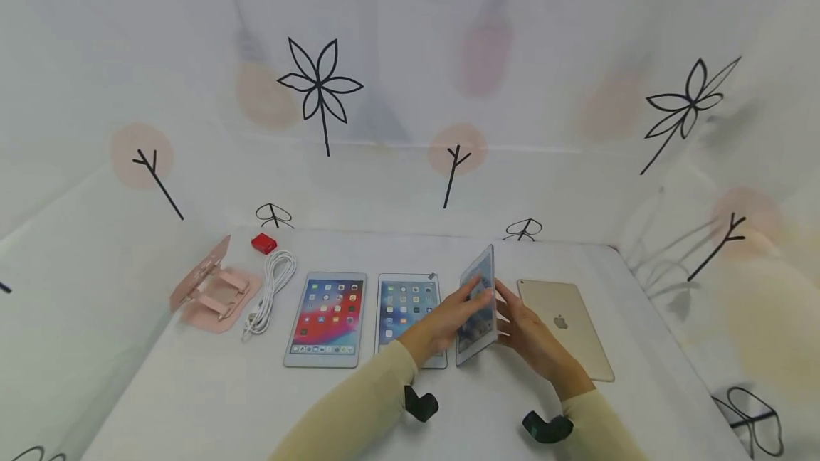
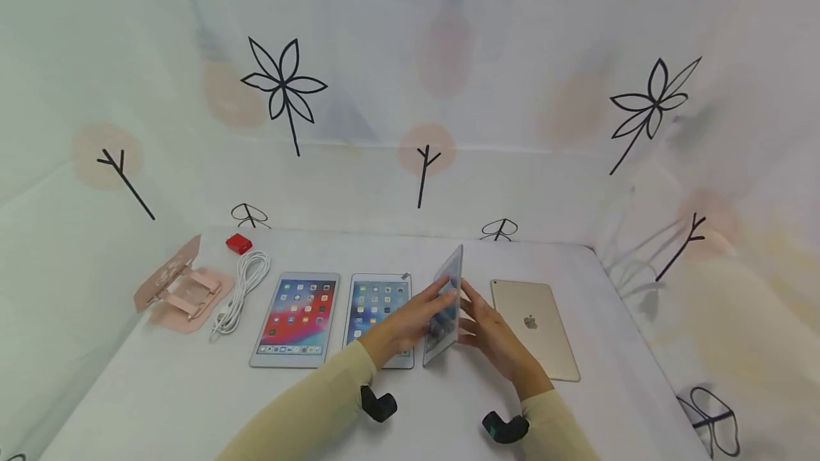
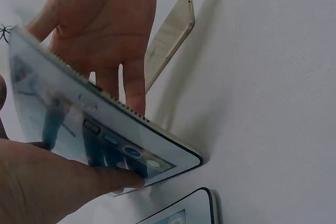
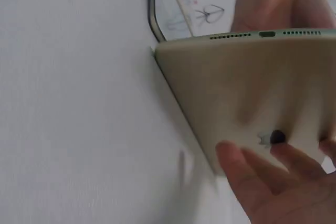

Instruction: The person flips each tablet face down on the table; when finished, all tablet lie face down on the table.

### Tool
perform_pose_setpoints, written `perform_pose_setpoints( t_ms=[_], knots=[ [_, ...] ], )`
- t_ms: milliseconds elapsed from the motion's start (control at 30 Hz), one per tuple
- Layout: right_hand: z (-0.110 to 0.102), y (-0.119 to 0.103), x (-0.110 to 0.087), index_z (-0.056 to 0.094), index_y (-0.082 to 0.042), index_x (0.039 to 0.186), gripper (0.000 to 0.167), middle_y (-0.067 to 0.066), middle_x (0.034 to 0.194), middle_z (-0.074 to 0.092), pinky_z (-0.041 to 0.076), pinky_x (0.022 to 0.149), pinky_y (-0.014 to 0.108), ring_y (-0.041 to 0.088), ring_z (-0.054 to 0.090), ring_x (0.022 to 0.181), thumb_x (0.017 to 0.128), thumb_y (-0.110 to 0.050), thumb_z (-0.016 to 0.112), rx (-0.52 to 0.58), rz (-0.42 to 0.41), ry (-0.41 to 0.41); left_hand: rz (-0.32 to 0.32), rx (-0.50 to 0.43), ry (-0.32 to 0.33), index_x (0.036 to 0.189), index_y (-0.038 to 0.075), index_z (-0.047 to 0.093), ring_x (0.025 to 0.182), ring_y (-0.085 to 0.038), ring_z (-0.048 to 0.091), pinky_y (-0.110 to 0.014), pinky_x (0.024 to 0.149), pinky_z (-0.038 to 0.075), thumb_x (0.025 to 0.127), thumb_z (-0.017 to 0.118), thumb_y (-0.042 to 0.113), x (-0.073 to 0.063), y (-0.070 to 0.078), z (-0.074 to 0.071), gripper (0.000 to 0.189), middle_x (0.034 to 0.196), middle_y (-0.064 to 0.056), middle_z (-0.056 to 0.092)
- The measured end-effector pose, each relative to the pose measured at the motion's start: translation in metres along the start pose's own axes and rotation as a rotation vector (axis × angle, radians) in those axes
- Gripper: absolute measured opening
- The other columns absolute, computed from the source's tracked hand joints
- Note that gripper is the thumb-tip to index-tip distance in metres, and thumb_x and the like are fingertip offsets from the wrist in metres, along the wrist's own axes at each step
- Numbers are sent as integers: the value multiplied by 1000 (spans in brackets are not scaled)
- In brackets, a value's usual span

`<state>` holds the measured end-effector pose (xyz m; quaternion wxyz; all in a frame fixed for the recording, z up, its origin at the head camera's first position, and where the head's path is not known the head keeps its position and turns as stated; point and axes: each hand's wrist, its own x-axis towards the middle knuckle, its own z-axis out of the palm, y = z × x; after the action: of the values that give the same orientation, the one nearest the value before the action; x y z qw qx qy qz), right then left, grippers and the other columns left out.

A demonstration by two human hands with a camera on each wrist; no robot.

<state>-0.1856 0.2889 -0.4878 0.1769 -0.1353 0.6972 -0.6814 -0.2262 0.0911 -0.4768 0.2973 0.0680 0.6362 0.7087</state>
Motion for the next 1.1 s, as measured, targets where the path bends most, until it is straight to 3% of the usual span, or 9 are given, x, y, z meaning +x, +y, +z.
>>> perform_pose_setpoints(
  t_ms=[100,200,333,433,533,700,867,1000,1100],
  knots=[
    [8,1,3,5,-19,166,63,16,171,1,25,116,71,47,6,154,111,-48,17,-53,-48,-20,30,-49,-21,162,29,30,153,-46,19,-70,117,23,95,68,48,0,0,-2,79,166,-19,24],
    [11,2,2,12,-13,165,57,13,171,6,22,115,72,44,3,155,114,-35,21,-176,-110,-10,84,-139,-35,163,23,28,149,-43,31,-66,116,30,98,67,34,1,1,-5,76,160,-22,36],
    [8,-1,-2,28,-17,163,53,12,169,19,18,112,77,46,10,154,111,-18,40,-366,-173,49,157,-239,-46,162,19,30,137,-37,50,-62,113,38,98,66,16,0,5,-8,73,150,-20,51],
    [5,-5,-9,34,-21,160,62,14,168,22,22,108,80,51,14,152,103,-17,57,-475,-157,110,180,-303,-39,160,20,34,132,-36,55,-60,111,41,97,65,6,0,5,-9,72,146,-20,54],
    [-1,-5,-13,30,-18,162,77,19,169,14,29,108,77,53,13,151,96,-23,70,-537,-101,152,181,-377,-15,160,18,34,130,-37,57,-56,109,45,95,62,-2,2,4,-9,73,144,-23,55],
    [-13,0,-16,16,-9,164,101,25,169,4,37,108,69,57,16,149,88,-25,80,-528,-30,167,187,-443,41,159,15,35,122,-36,62,-51,103,51,93,58,-10,5,3,-11,75,140,-27,57],
    [-18,1,-18,12,-4,163,105,30,165,10,46,102,65,62,28,141,86,-24,81,-488,12,167,173,-458,71,161,16,31,124,-39,62,-51,102,53,92,57,-14,6,1,-13,79,140,-27,57],
    [-17,2,-18,18,1,161,104,32,163,18,53,95,52,57,40,134,85,-23,83,-506,18,175,140,-428,99,160,16,34,120,-39,63,-51,101,53,91,58,-15,6,-2,-16,79,135,-25,59],
    [-16,3,-17,21,3,159,105,32,163,20,54,95,54,57,44,131,82,-25,86,-561,14,187,121,-359,123,157,13,39,110,-32,65,-48,96,56,90,61,-14,7,-3,-18,76,120,-17,57]
  ],
)
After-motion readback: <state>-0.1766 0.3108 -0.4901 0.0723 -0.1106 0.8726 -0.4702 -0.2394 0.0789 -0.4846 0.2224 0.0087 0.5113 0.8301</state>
